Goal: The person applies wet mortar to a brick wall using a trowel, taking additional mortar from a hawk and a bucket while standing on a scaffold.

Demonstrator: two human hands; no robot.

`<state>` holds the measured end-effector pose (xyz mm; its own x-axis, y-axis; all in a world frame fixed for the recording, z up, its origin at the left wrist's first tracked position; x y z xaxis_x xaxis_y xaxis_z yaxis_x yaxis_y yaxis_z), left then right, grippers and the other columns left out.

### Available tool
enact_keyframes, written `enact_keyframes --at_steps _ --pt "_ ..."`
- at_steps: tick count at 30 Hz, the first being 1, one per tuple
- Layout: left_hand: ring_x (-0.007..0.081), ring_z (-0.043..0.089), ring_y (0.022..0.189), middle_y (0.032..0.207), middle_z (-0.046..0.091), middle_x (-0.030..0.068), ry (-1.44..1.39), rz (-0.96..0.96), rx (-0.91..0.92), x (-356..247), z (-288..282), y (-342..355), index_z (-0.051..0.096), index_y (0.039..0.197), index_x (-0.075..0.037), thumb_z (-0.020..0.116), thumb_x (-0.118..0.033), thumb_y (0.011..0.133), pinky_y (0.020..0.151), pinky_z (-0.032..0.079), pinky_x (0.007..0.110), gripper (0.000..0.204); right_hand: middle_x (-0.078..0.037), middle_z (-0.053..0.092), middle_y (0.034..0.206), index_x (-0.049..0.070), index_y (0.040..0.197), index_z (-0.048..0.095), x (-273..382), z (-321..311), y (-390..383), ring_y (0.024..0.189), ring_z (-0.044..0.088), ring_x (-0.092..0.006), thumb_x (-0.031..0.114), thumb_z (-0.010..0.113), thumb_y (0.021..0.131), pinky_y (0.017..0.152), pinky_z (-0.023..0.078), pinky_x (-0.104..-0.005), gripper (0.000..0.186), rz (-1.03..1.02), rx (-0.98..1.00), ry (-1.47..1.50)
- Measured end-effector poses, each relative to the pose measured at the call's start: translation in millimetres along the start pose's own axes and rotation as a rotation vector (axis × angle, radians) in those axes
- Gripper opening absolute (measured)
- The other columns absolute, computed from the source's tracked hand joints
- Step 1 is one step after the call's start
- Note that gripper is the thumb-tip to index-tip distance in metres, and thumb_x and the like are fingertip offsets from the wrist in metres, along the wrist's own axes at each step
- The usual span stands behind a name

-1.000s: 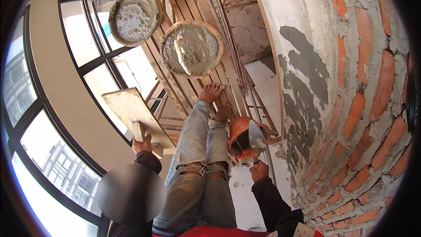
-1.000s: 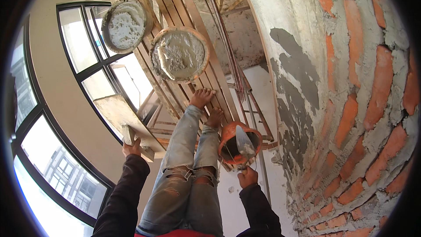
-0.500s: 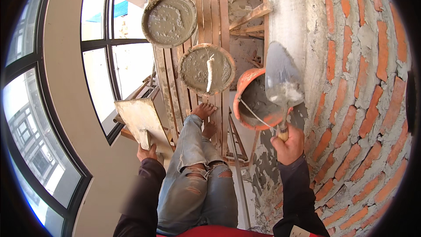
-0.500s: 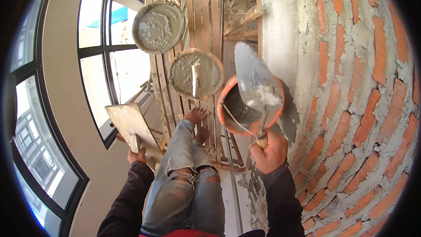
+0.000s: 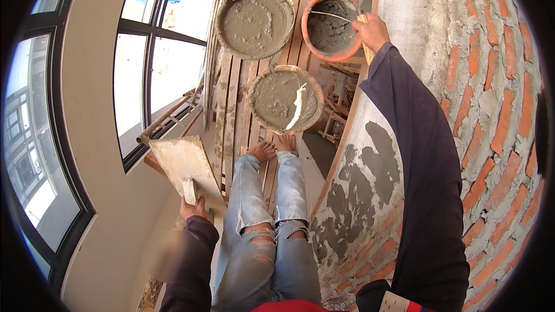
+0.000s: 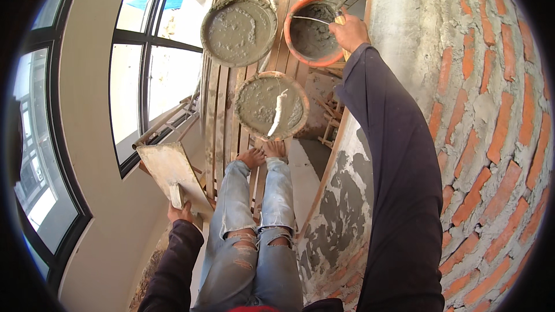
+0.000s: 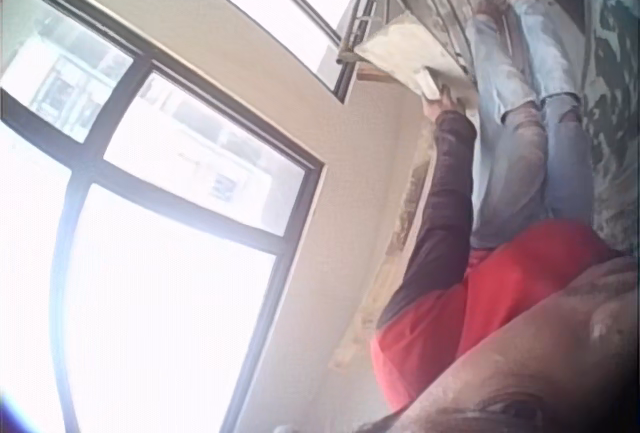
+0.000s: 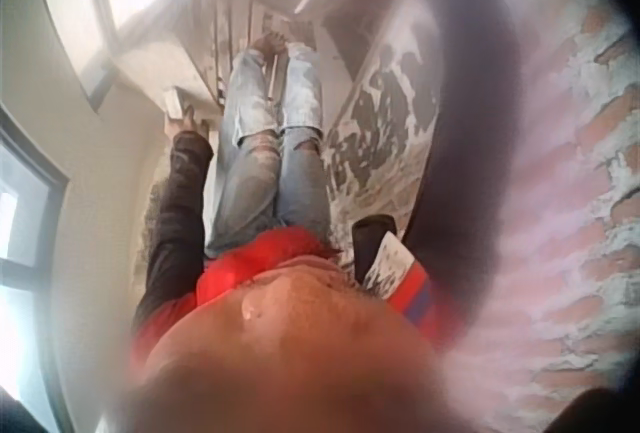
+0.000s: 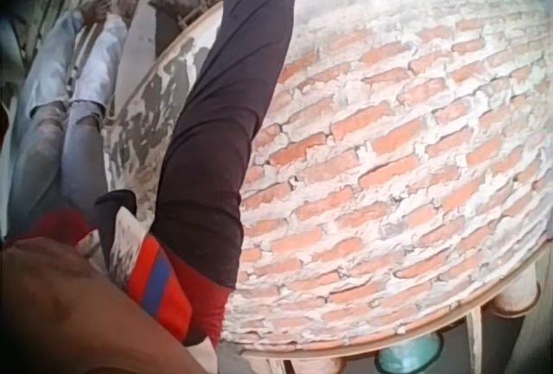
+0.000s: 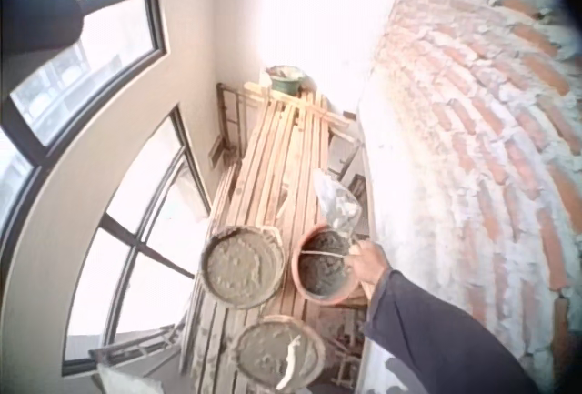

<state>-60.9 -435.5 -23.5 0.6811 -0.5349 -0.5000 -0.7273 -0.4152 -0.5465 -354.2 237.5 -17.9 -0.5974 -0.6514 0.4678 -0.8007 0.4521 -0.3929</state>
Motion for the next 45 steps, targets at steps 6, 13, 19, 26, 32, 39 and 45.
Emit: enact_keyframes --at_steps 6,13,19,26,32,39,45 --pt "0.0270 0.066 0.094 0.103 0.069 0.0147 0.102 -0.075 -0.025 28.9 1.0 -22.1 0.061 0.114 0.002 0.074 -0.008 0.072 0.087 0.050 0.038 0.045 -0.018 0.070 0.099 0.010 0.107 0.070 20.1 51.4 59.1 0.092 0.066 -0.0365 0.034 0.066 0.070 0.082 0.051 -0.0426 0.044 -0.162 -0.106 -0.130" --pt "0.0260 0.067 0.096 0.106 0.070 0.0128 0.080 -0.173 -0.093 85.0 0.1 -44.7 0.062 0.118 0.002 0.072 -0.009 0.074 0.089 0.050 0.037 0.046 -0.020 0.069 0.087 0.004 0.099 0.069 50.6 76.9 52.6 0.086 0.065 -0.0380 0.032 0.067 0.070 0.079 0.050 -0.0434 0.040 -0.123 -0.080 -0.009" --pt "0.0248 0.066 0.097 0.107 0.068 0.0134 0.121 -0.333 -0.122 83.6 -1.3 -72.7 0.059 0.120 0.004 0.072 -0.003 0.076 0.090 0.049 0.036 0.046 -0.004 0.056 0.078 0.001 0.076 0.060 45.3 108.8 -104.8 0.073 0.054 -0.0139 0.009 0.062 0.075 0.068 0.044 -0.0313 0.008 0.244 -0.078 0.668" --pt "0.0238 0.065 0.096 0.109 0.067 0.0131 -0.138 -0.416 -0.220 93.3 6.0 -116.2 0.058 0.121 0.004 0.071 0.003 0.076 0.091 0.049 0.036 0.047 -0.005 0.056 0.090 0.005 0.082 0.058 40.6 193.3 -205.0 0.087 0.055 -0.0218 0.002 0.057 0.074 0.085 0.045 -0.0344 0.008 0.688 0.407 1.382" --pt "0.0228 0.064 0.092 0.103 0.068 0.0129 -0.171 -0.455 -0.256 91.7 7.1 -144.5 0.058 0.119 0.004 0.071 0.002 0.077 0.087 0.050 0.036 0.044 -0.001 0.048 0.079 0.010 0.079 0.052 59.1 206.0 -215.7 0.067 0.050 -0.0170 0.010 0.056 0.075 0.070 0.048 -0.0350 0.006 0.720 0.257 1.127" --pt "0.0247 0.065 0.089 0.101 0.068 0.0144 -0.312 -0.554 -0.322 88.9 16.3 -165.2 0.058 0.116 0.004 0.074 -0.003 0.077 0.085 0.050 0.036 0.043 -0.002 0.047 0.078 0.010 0.079 0.051 127.4 163.8 -254.7 0.065 0.048 -0.0173 0.011 0.055 0.076 0.068 0.047 -0.0361 0.005 0.666 0.292 1.023" --pt "0.0271 0.067 0.089 0.098 0.070 0.0158 -0.111 -0.561 -0.308 143.5 22.4 -169.9 0.060 0.114 0.001 0.079 -0.010 0.074 0.085 0.051 0.038 0.045 -0.003 0.046 0.076 0.010 0.077 0.050 159.1 178.4 -263.8 0.065 0.047 -0.0178 0.013 0.055 0.074 0.069 0.047 -0.0373 0.006 0.598 0.438 1.054"
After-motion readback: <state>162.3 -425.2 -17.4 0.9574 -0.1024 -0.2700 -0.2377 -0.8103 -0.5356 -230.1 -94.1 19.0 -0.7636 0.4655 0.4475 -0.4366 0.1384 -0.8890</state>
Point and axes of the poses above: each hand's wrist, its own y-axis towards the middle knuckle, its own z-axis out of the palm, x = y × z, the point moved 3 cm from there along y, towards the middle knuckle
